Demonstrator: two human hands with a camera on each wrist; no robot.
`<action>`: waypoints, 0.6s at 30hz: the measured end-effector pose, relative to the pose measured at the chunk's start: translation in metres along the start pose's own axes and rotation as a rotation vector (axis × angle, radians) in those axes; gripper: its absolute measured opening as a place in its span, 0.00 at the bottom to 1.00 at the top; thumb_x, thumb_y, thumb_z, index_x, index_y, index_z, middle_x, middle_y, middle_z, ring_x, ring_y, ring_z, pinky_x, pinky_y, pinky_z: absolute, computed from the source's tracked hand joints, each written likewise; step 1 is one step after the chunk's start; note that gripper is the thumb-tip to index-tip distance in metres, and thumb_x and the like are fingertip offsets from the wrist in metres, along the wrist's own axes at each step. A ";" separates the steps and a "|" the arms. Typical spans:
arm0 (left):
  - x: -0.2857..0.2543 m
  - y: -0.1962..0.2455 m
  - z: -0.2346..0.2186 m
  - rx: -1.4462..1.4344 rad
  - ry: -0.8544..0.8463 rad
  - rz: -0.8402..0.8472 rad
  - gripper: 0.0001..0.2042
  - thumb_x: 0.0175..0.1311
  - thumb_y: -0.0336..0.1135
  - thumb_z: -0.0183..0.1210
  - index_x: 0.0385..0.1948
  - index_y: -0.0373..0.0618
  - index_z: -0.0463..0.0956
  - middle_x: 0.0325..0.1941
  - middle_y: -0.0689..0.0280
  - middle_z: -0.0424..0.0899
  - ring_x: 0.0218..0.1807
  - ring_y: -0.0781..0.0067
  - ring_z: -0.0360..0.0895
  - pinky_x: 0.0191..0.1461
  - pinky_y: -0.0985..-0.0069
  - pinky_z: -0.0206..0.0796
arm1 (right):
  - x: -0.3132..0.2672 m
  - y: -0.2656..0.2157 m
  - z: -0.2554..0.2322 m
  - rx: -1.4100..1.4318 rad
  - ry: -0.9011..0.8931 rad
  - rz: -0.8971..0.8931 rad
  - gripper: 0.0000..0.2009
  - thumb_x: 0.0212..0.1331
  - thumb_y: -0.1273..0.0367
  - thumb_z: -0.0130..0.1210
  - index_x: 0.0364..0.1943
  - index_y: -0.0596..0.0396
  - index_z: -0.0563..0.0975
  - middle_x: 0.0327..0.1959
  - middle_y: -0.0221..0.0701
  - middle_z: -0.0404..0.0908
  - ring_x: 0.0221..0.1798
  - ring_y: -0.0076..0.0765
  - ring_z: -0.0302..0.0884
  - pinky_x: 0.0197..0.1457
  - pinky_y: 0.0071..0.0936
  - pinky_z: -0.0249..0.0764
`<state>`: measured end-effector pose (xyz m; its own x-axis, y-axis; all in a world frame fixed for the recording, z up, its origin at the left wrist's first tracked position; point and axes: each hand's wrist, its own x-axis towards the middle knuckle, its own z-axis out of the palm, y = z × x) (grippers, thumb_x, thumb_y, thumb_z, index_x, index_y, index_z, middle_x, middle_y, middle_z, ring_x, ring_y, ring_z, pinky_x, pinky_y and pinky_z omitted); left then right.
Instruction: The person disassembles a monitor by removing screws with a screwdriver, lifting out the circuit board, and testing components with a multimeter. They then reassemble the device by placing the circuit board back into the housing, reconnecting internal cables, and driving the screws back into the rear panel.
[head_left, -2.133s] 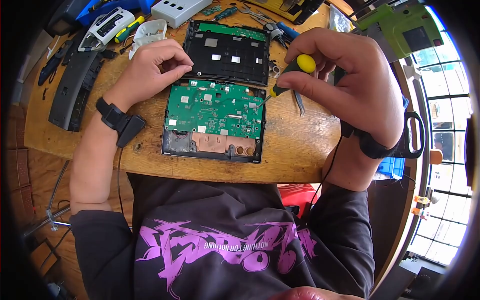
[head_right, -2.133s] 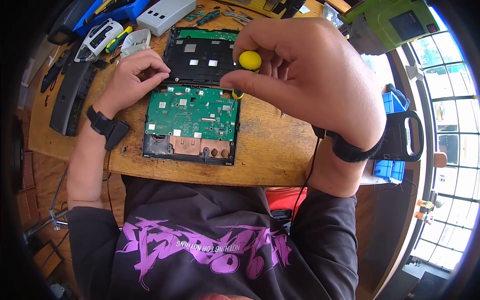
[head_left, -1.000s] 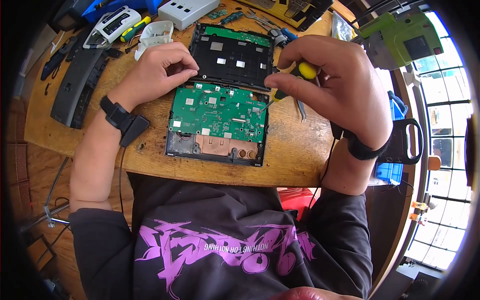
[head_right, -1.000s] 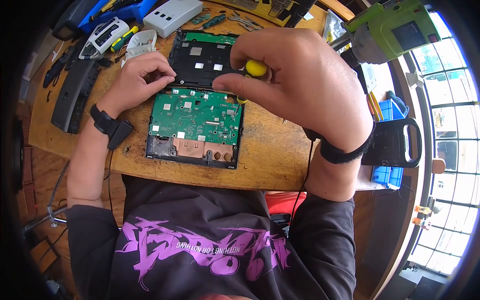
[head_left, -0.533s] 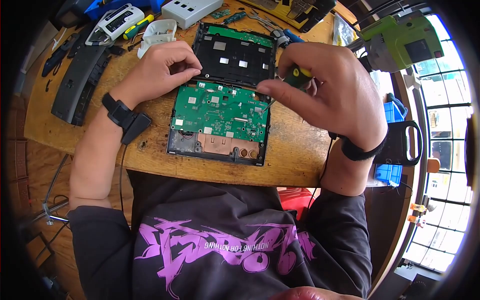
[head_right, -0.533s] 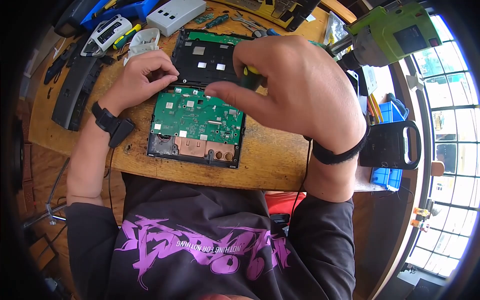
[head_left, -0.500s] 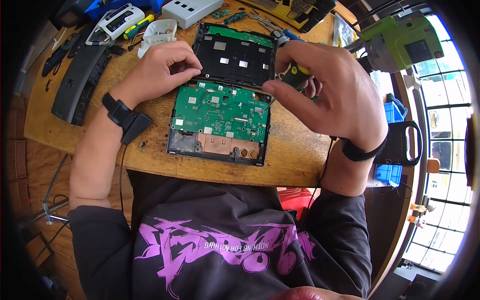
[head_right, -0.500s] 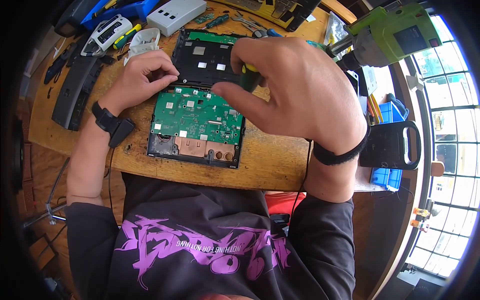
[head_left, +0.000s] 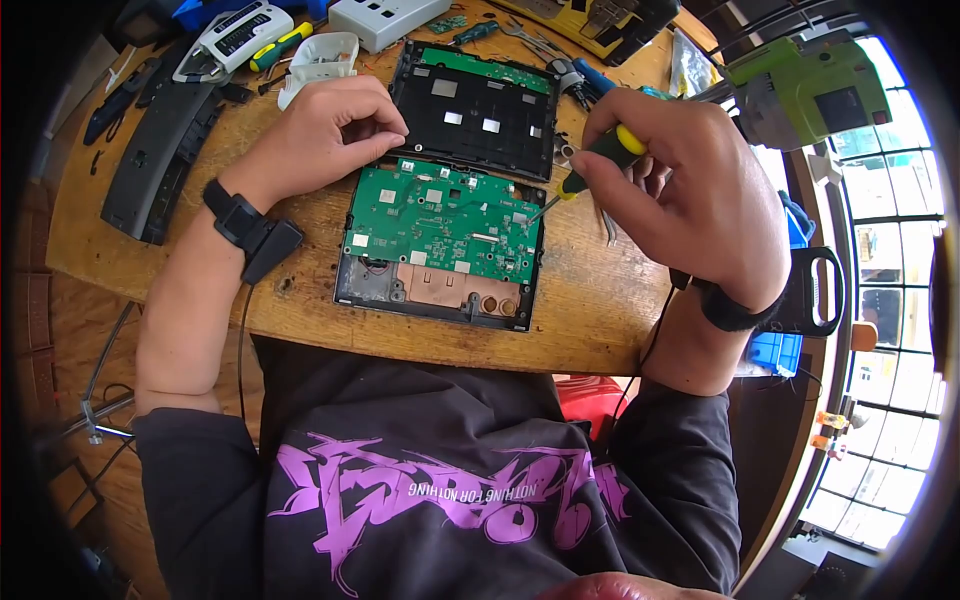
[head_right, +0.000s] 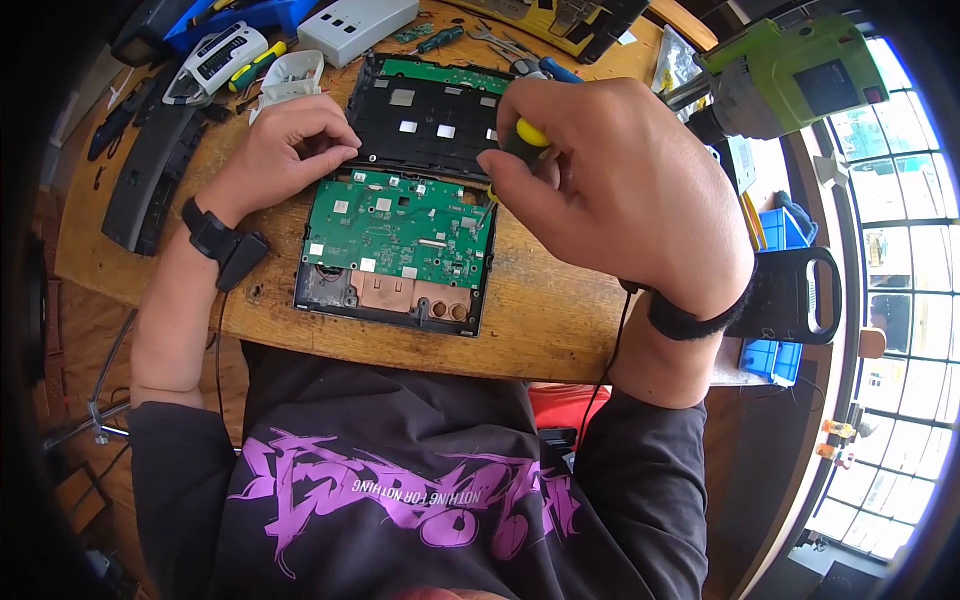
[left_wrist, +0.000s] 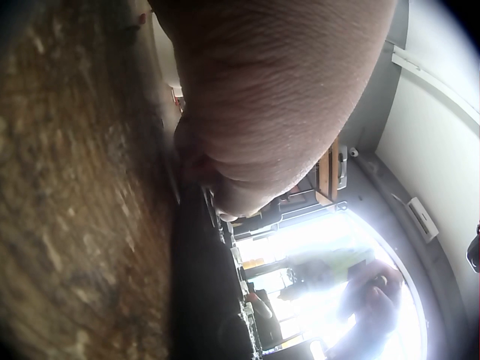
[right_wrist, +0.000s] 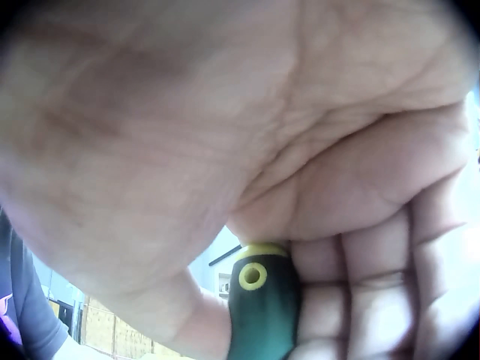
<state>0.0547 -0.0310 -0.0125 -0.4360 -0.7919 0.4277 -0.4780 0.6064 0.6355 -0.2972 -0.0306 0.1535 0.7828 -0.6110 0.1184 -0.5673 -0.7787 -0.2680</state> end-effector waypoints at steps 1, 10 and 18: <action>0.000 -0.001 0.000 -0.005 -0.003 -0.005 0.03 0.70 0.22 0.73 0.40 0.37 0.88 0.41 0.66 0.87 0.39 0.74 0.82 0.40 0.76 0.73 | -0.001 0.002 0.001 -0.033 0.023 -0.006 0.10 0.72 0.66 0.71 0.42 0.60 0.84 0.20 0.31 0.82 0.20 0.31 0.81 0.27 0.30 0.73; 0.000 0.002 0.000 0.026 -0.011 0.009 0.03 0.70 0.22 0.73 0.41 0.37 0.89 0.41 0.67 0.87 0.40 0.75 0.82 0.40 0.76 0.72 | -0.001 -0.001 0.001 -0.290 0.143 0.046 0.21 0.70 0.54 0.76 0.32 0.59 0.86 0.14 0.39 0.74 0.16 0.40 0.74 0.26 0.42 0.65; 0.000 0.000 -0.001 0.030 -0.018 0.032 0.04 0.69 0.21 0.73 0.40 0.36 0.88 0.42 0.65 0.88 0.42 0.70 0.84 0.43 0.73 0.75 | 0.005 0.008 0.012 -0.075 0.174 -0.041 0.16 0.74 0.58 0.73 0.45 0.57 0.84 0.22 0.37 0.81 0.20 0.38 0.80 0.28 0.37 0.71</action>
<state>0.0554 -0.0313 -0.0114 -0.4649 -0.7709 0.4355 -0.4862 0.6333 0.6021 -0.2947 -0.0376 0.1404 0.7535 -0.5886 0.2931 -0.5580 -0.8082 -0.1885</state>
